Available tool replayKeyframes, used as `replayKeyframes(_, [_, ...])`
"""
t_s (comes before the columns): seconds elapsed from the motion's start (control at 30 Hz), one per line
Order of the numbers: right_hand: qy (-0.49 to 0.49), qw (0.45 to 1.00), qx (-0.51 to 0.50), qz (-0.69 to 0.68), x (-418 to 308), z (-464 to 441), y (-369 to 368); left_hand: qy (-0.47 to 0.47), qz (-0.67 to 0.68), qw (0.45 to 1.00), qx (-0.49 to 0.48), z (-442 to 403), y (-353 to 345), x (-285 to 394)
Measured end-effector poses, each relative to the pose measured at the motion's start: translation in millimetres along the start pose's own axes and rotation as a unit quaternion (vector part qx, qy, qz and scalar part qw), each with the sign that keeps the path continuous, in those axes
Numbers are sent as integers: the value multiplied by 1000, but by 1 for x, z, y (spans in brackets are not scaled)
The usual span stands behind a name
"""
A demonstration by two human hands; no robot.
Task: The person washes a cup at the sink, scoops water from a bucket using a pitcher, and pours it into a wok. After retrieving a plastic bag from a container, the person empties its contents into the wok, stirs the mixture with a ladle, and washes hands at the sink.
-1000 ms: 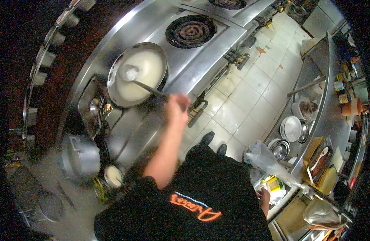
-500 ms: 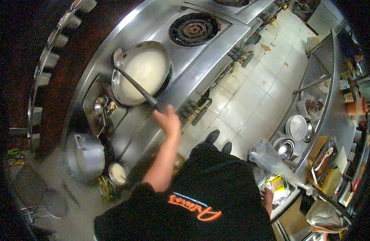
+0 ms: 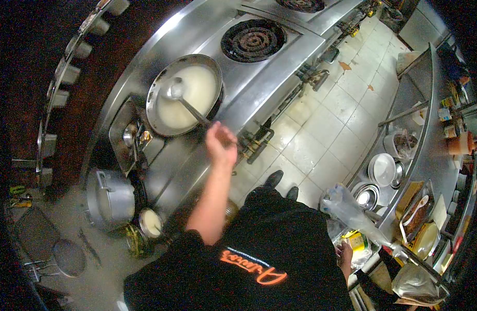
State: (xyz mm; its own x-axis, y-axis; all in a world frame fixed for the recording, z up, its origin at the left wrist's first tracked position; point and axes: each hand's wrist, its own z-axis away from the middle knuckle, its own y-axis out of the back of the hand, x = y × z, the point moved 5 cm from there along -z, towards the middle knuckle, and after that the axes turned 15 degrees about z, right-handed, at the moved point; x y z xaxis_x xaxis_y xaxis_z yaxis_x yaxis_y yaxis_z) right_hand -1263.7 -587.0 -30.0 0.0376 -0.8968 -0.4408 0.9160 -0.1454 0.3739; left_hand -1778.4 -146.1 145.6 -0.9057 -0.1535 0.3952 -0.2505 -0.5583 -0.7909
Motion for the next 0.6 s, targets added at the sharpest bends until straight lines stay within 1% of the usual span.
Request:
replayKeyframes(0.07, [28,999,5,31,23,-13,2,14,14,1000,-20,6,-6,0])
replayKeyframes(0.13, [-44,993,15,-110,110,-66,5,29,-5,997,-65,9,-10,-3])
replayKeyframes(0.17, [-11,1000,20,5,114,-71,9,37,-14,995,-88,10,-12,-4])
replayKeyframes(0.2, [21,992,24,119,114,-74,11,51,-20,996,-72,9,-11,-7])
replayKeyframes(0.23, [54,971,28,231,113,-75,13,65,-27,996,-55,9,-9,-11])
replayKeyframes(0.27, [74,961,8,268,115,-77,13,81,-34,995,-39,8,-8,-16])
replayKeyframes(0.3, [7,990,25,140,108,-67,9,78,-55,995,-17,6,-4,-21])
replayKeyframes(0.33, [-61,997,41,9,99,-52,1,76,-76,994,7,3,2,-27])
replayKeyframes(0.37, [-127,983,57,-123,84,-34,-5,74,-99,992,30,-1,12,-32])
replayKeyframes(0.4, [-55,996,44,-54,68,-30,-4,69,-137,988,8,-8,20,-33])
replayKeyframes(0.43, [16,999,30,17,55,-24,-3,13,-178,983,46,-13,33,-34])
replayKeyframes(0.5, [97,990,14,98,27,-10,-6,-100,-256,954,117,4,14,-28])
replayKeyframes(0.53, [105,988,11,109,15,-2,-9,-62,-294,946,121,14,7,-23])
replayKeyframes(0.6, [99,986,-2,133,6,6,-10,-111,-287,944,119,30,-11,-16])
